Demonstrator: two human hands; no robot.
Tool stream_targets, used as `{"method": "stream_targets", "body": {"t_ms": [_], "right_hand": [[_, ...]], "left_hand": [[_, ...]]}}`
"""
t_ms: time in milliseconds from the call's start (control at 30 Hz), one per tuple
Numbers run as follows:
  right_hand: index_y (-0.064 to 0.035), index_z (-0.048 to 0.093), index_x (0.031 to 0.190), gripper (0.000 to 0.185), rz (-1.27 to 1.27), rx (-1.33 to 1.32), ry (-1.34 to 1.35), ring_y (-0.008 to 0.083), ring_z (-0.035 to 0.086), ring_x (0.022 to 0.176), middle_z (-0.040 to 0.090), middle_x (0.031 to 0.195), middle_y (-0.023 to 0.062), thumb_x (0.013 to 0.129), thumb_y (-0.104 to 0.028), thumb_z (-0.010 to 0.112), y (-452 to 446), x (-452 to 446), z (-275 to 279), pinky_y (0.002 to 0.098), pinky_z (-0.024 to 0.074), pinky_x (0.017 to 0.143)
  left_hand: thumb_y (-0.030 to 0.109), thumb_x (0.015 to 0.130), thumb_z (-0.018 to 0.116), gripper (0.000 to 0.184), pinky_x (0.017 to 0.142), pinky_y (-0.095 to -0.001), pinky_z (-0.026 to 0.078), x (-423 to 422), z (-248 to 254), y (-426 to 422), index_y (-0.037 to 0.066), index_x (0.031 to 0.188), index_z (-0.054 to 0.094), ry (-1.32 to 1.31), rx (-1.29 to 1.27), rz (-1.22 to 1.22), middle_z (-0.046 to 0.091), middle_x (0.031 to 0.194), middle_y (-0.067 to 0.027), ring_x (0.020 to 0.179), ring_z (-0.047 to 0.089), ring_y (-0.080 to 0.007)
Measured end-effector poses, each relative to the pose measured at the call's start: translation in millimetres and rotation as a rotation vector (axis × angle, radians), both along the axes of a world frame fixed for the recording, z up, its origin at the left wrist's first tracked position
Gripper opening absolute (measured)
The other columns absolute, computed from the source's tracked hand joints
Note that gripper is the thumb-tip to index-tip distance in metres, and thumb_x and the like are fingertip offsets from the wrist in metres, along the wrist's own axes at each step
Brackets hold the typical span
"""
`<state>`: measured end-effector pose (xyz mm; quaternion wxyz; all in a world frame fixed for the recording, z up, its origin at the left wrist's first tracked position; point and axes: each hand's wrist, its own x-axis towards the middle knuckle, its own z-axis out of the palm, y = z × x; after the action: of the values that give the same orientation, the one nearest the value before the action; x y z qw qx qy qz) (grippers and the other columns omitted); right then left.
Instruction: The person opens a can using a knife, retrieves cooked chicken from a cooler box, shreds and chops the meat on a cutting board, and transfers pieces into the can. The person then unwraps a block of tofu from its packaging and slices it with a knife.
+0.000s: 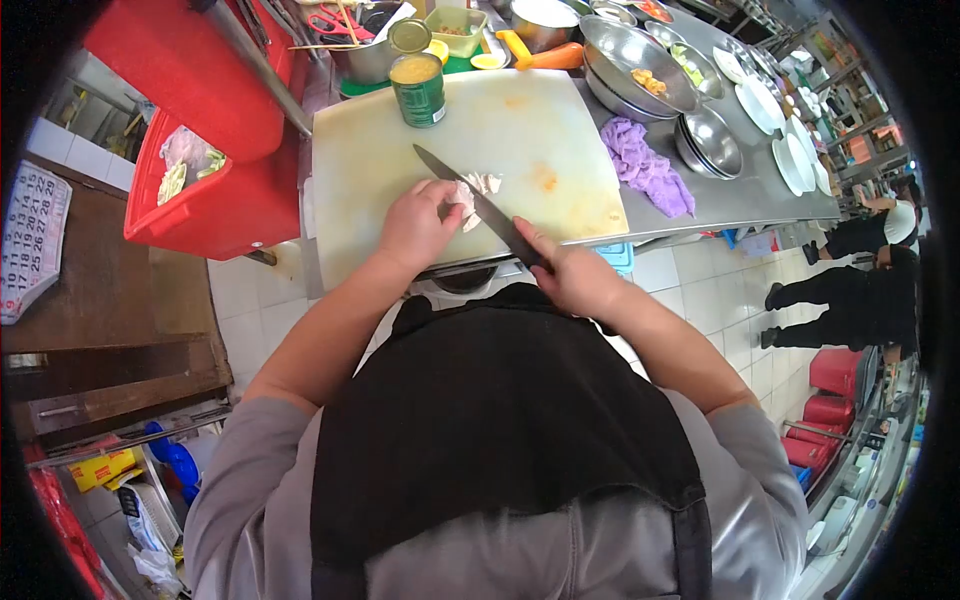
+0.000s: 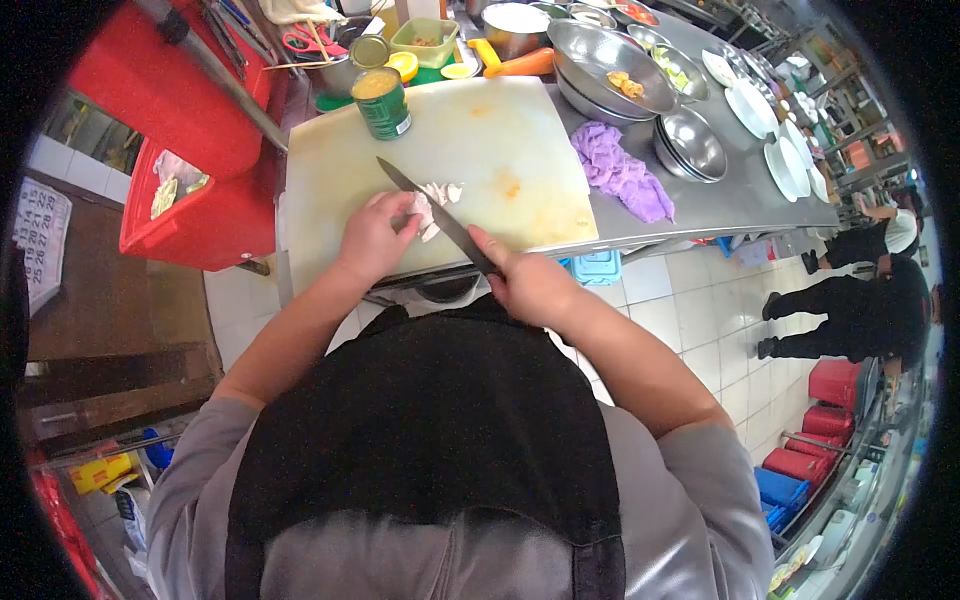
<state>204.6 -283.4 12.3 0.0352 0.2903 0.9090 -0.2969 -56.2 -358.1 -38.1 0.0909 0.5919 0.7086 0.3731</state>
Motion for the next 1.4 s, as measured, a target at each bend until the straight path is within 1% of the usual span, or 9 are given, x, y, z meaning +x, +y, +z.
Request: {"method": "stream_targets", "body": {"t_ms": [100,300,433,600,800,900,1033,1167,1400], "right_hand": [[-0.0231,0.023,0.160,0.079,0.031,0.022,0.173,0.0440,0.067,0.077,0.070,0.086,0.0238,0.092,-0.014,0.063,4.9,9.7,11.8,0.0489,0.0542,0.074],[-0.0091,0.047,0.139,0.050,-0.179,0.055,0.128,0.0446,0.067,0.080,0.069,0.085,0.0254,0.091,-0.010,0.059,-1.0,19.7,36.5,0.0525,0.0529,0.074],[-0.0032,0.048,0.121,0.030,-0.170,0.129,-0.097,0.0440,0.068,0.083,0.069,0.086,0.0245,0.093,-0.010,0.057,-1.6,22.6,40.3,0.0523,0.0531,0.074],[-0.0023,0.050,0.109,0.016,-0.079,0.265,-0.334,0.0422,0.069,0.086,0.069,0.094,0.0252,0.095,-0.007,0.049,-0.1,19.9,34.0,0.0520,0.0544,0.075],[-0.0029,0.046,0.108,0.015,-0.009,0.361,-0.418,0.0415,0.068,0.081,0.067,0.091,0.0239,0.094,-0.006,0.049,5.4,21.5,42.3,0.0523,0.0539,0.068],[-0.0015,0.048,0.110,0.018,0.014,0.376,-0.500,0.0375,0.070,0.084,0.066,0.092,0.0215,0.092,-0.003,0.048,5.3,18.2,48.8,0.0482,0.0559,0.072],[-0.0011,0.048,0.107,0.015,-0.016,0.236,-0.389,0.0415,0.069,0.084,0.067,0.089,0.0240,0.093,-0.005,0.048,8.0,21.4,43.2,0.0512,0.0546,0.072],[-0.0014,0.049,0.104,0.012,-0.076,0.156,-0.306,0.0461,0.067,0.084,0.067,0.087,0.0267,0.094,-0.006,0.048,8.2,12.5,-3.3,0.0544,0.0527,0.074],[-0.0008,0.049,0.105,0.013,-0.035,0.165,-0.341,0.0444,0.067,0.086,0.068,0.089,0.0259,0.093,-0.006,0.048,6.1,18.1,51.7,0.0541,0.0527,0.074]], "left_hand": [[0.019,0.083,0.074,0.029,0.083,-0.0423,0.055,1.1,4.4,1.2,0.004,0.107,0.070,0.015,-0.019,0.005,0.069,0.105,-0.0147,0.094,0.068,-0.0339],[0.018,0.082,0.073,0.026,0.086,-0.0429,0.053,2.8,23.6,5.0,0.005,0.105,0.070,0.013,-0.009,0.019,0.067,0.101,-0.0127,0.098,0.064,-0.0343],[0.015,0.083,0.073,0.022,0.085,-0.0419,0.052,2.5,20.8,17.6,0.004,0.102,0.072,0.110,0.140,-0.121,0.067,0.100,-0.0140,0.098,0.063,-0.0353],[0.014,0.083,0.073,0.016,0.086,-0.0426,0.052,-0.1,11.1,34.1,0.003,0.095,0.073,0.091,0.062,-0.161,0.068,0.098,-0.0138,0.097,0.064,-0.0349],[0.015,0.082,0.072,0.016,0.086,-0.0435,0.052,-0.8,7.7,37.7,0.005,0.094,0.073,0.098,0.040,-0.175,0.067,0.097,-0.0114,0.096,0.062,-0.0343],[0.015,0.082,0.073,0.017,0.087,-0.0430,0.052,-0.6,5.2,38.9,0.005,0.096,0.074,0.098,0.031,-0.176,0.068,0.100,-0.0122,0.096,0.063,-0.0344],[0.014,0.082,0.074,0.018,0.087,-0.0424,0.052,-1.4,9.3,38.2,0.005,0.099,0.075,0.100,0.007,-0.188,0.069,0.102,-0.0128,0.097,0.064,-0.0345],[0.014,0.081,0.073,0.013,0.084,-0.0440,0.052,-0.7,-0.4,38.6,0.006,0.092,0.073,0.092,0.110,-0.177,0.065,0.094,-0.0112,0.094,0.062,-0.0341],[0.013,0.081,0.074,0.013,0.080,-0.0443,0.052,2.0,3.3,35.8,0.005,0.089,0.070,0.023,0.098,-0.137,0.063,0.091,-0.0113,0.092,0.062,-0.0346]]}}
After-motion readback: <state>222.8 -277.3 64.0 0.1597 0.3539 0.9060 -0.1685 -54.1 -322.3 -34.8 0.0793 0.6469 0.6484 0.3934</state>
